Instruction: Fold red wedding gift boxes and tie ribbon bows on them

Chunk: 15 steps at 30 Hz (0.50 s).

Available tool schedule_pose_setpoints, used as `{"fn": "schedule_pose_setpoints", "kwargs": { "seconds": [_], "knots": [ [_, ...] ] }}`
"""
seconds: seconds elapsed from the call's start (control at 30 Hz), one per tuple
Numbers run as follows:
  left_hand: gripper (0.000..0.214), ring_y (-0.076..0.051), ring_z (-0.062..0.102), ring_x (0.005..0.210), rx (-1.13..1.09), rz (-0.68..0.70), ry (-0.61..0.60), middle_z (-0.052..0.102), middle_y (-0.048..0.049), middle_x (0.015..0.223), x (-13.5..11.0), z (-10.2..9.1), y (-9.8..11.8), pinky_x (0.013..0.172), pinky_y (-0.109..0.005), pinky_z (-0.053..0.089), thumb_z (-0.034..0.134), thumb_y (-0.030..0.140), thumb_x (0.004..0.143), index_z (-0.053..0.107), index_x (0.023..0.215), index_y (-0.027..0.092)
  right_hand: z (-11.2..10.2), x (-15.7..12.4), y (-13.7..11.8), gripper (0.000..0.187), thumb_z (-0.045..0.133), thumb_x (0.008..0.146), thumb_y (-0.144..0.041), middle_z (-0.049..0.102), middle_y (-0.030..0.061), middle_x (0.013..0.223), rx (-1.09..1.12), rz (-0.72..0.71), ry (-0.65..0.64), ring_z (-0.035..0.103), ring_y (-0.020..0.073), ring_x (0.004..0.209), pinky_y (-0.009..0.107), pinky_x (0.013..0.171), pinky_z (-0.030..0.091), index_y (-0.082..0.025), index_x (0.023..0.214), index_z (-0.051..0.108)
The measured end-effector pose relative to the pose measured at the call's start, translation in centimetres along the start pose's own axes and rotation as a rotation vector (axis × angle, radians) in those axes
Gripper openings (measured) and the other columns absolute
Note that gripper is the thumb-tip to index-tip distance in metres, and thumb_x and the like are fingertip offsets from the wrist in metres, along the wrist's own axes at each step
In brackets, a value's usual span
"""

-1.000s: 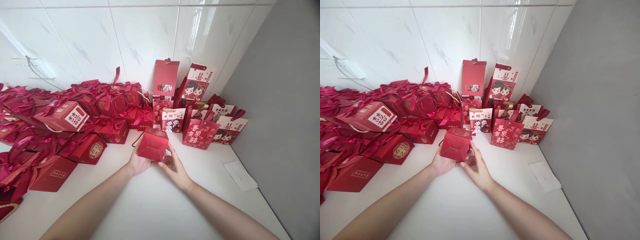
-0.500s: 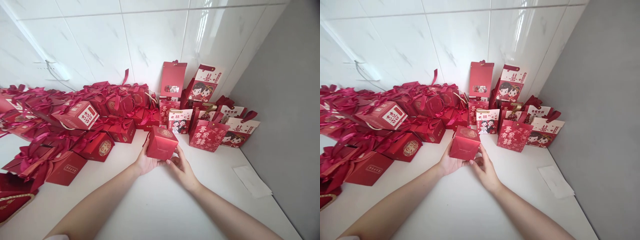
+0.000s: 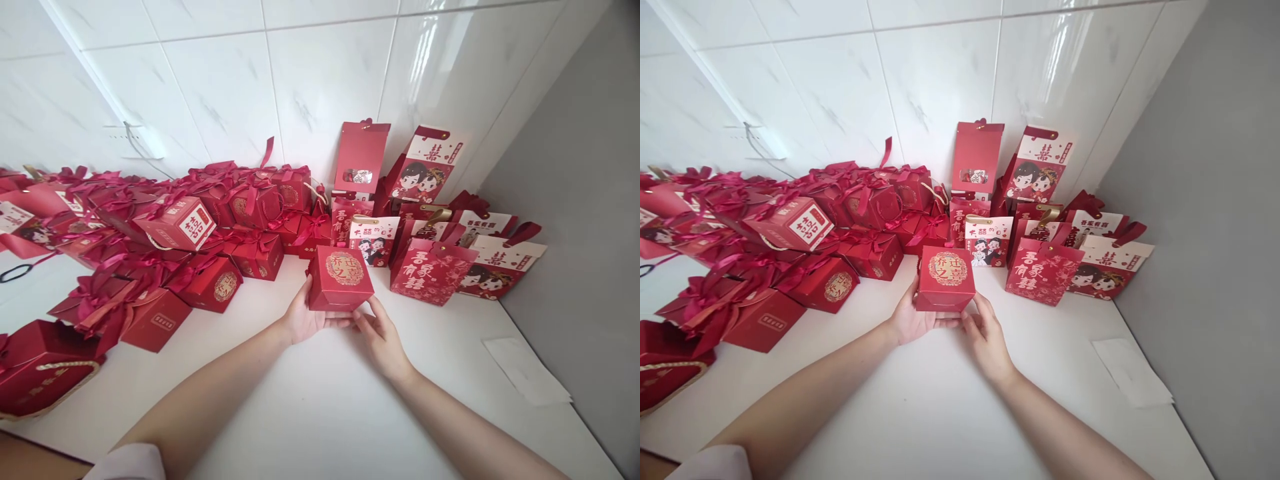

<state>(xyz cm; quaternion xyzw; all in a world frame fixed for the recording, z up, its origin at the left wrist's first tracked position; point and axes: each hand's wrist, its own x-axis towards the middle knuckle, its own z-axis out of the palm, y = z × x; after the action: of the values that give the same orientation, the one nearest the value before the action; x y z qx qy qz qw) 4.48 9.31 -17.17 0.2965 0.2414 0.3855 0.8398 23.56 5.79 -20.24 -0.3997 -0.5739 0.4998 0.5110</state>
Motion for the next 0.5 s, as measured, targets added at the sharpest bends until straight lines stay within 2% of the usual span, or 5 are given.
{"fn": "schedule_pose_setpoints", "kwargs": {
  "seconds": [0.17,0.27,0.33,0.43,0.5],
  "knots": [
    [0.085,-0.04,0.058,0.126,0.056,0.051,0.032,0.059,-0.0192,0.14,-0.2,-0.1,-0.5,0.101,-0.054,0.047,0.047,0.081,0.084,0.057,0.138,0.016,-0.4,0.0,-0.3,0.055,0.039,0.102,-0.061,0.063,0.0079,0.132,0.248,0.112,-0.07,0.067,0.0278,0.103,0.043,0.084,0.055,-0.032,0.148,0.044],
    [0.073,-0.037,0.057,0.128,0.139,0.208,0.055,0.062,-0.0147,0.138,-0.2,-0.6,-1.2,0.102,-0.051,0.048,0.072,0.068,0.077,0.062,0.131,0.02,-0.3,-0.1,-0.7,0.061,0.029,0.102,-0.067,0.054,0.0063,0.145,0.423,0.114,-0.147,0.061,0.0298,0.119,0.046,0.091,0.054,-0.033,0.152,0.038],
    [0.067,-0.036,0.06,0.124,0.23,0.311,0.044,0.067,-0.0135,0.13,-0.4,-0.6,-1.4,0.103,-0.05,0.048,0.082,0.057,0.073,0.064,0.126,0.02,-0.2,-0.2,-1.0,0.059,0.034,0.102,-0.065,0.047,0.0036,0.152,0.484,0.103,-0.146,0.052,0.0296,0.132,0.046,0.101,0.051,-0.033,0.151,0.041],
    [0.06,-0.036,0.063,0.119,0.426,0.367,-0.018,0.069,-0.0139,0.122,-0.7,0.3,-1.5,0.101,-0.051,0.05,0.087,0.041,0.072,0.064,0.123,0.019,-0.1,-0.1,-1.5,0.054,0.039,0.103,-0.06,0.053,0.0039,0.147,0.562,0.143,-0.106,0.051,0.0294,0.134,0.048,0.11,0.046,-0.03,0.148,0.048],
    [0.068,-0.037,0.062,0.12,0.56,0.408,-0.021,0.066,-0.0152,0.126,-0.9,0.9,-1.5,0.1,-0.054,0.051,0.089,0.034,0.069,0.059,0.128,0.019,0.0,0.0,-1.8,0.053,0.037,0.103,-0.059,0.059,0.0055,0.14,0.6,0.177,-0.096,0.055,0.0304,0.131,0.05,0.11,0.046,-0.028,0.143,0.053]
  ]
}}
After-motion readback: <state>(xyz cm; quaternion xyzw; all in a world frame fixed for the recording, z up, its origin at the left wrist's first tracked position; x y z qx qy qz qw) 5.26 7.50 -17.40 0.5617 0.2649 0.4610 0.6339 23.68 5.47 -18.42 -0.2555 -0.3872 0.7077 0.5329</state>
